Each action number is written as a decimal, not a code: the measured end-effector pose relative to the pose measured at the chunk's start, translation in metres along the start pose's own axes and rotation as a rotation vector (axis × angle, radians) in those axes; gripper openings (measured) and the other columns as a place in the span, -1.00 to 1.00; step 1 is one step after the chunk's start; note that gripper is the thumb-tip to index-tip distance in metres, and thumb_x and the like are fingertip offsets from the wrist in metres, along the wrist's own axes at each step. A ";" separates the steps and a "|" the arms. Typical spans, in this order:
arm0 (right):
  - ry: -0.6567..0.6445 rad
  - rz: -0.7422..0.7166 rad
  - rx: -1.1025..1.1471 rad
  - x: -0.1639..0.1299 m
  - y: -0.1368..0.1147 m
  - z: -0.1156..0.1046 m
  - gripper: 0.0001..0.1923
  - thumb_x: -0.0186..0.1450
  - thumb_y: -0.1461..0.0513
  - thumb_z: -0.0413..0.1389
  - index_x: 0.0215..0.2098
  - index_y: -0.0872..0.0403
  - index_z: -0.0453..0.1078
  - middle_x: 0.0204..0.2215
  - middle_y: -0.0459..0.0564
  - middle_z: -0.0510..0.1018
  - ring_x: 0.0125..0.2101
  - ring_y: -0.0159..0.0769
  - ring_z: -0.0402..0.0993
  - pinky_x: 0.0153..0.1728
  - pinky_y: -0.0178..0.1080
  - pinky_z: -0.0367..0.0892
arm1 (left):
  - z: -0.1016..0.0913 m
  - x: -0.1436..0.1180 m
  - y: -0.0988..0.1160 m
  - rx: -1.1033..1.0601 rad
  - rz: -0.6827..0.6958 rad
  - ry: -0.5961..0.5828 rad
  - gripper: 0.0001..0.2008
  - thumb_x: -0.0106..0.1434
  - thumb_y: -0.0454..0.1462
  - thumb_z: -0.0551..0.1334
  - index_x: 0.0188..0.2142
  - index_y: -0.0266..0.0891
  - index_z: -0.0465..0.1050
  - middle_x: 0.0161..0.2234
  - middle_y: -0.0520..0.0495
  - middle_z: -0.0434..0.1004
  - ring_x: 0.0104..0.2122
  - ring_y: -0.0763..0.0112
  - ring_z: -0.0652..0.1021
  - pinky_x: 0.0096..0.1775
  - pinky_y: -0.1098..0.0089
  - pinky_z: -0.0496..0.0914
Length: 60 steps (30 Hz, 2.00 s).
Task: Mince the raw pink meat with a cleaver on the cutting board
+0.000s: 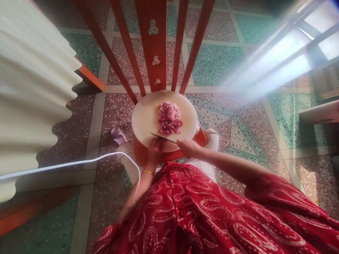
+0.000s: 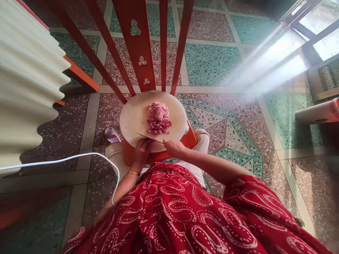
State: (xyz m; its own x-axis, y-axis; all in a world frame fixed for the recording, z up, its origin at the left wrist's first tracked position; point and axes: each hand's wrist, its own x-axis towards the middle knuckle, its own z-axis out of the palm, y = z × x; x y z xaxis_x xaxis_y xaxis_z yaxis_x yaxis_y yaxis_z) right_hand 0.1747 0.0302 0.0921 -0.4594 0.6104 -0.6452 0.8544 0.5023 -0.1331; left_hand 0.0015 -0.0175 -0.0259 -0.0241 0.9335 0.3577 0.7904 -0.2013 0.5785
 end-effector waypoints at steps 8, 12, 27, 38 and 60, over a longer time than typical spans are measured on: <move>0.130 -0.021 0.085 0.022 -0.009 -0.015 -0.73 0.29 0.33 -0.11 -0.04 0.13 0.23 -0.25 0.15 0.53 -0.23 -0.17 0.50 -0.33 -0.27 0.34 | -0.010 0.000 0.008 0.001 0.016 -0.010 -0.82 0.29 -0.27 0.09 -0.21 -0.23 0.45 -0.25 -0.14 0.47 -0.20 0.28 0.45 -0.13 0.24 0.36; 0.160 0.063 0.071 -0.002 0.006 -0.017 -0.67 0.31 0.34 -0.15 0.03 0.13 0.18 -0.30 0.15 0.53 -0.27 -0.13 0.52 -0.35 -0.24 0.34 | -0.012 -0.005 0.007 -0.019 0.032 0.032 -0.80 0.30 -0.27 0.08 -0.18 -0.21 0.44 -0.22 -0.14 0.47 -0.18 0.30 0.45 -0.10 0.25 0.36; 0.087 -0.054 0.028 0.021 -0.029 -0.015 -0.76 0.32 0.33 -0.12 -0.04 0.12 0.19 -0.29 0.14 0.54 -0.25 -0.19 0.52 -0.37 -0.28 0.35 | 0.000 -0.005 -0.007 -0.011 0.052 -0.010 -0.80 0.28 -0.31 0.07 -0.20 -0.21 0.45 -0.23 -0.13 0.52 -0.18 0.27 0.47 -0.09 0.21 0.36; 0.052 -0.022 0.047 0.002 -0.008 -0.006 -0.76 0.29 0.32 -0.07 -0.07 0.14 0.22 -0.34 0.12 0.54 -0.33 -0.21 0.52 -0.42 -0.30 0.34 | -0.002 -0.002 0.001 0.018 0.020 0.022 -0.81 0.28 -0.27 0.08 -0.29 -0.23 0.47 -0.30 -0.13 0.51 -0.24 0.28 0.47 -0.15 0.22 0.38; 0.053 -0.026 0.024 -0.010 -0.006 -0.007 -0.74 0.30 0.32 -0.11 -0.06 0.13 0.23 -0.33 0.12 0.54 -0.33 -0.19 0.52 -0.39 -0.27 0.35 | -0.003 -0.004 -0.002 0.045 0.044 -0.012 -0.82 0.29 -0.28 0.06 -0.29 -0.22 0.44 -0.33 -0.13 0.50 -0.26 0.27 0.45 -0.17 0.21 0.36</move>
State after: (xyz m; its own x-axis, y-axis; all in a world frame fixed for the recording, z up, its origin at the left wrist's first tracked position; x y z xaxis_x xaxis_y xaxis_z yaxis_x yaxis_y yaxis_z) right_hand 0.1727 0.0257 0.1049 -0.4931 0.6294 -0.6006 0.8473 0.5039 -0.1677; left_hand -0.0017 -0.0218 -0.0260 0.0184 0.9274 0.3737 0.8171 -0.2294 0.5289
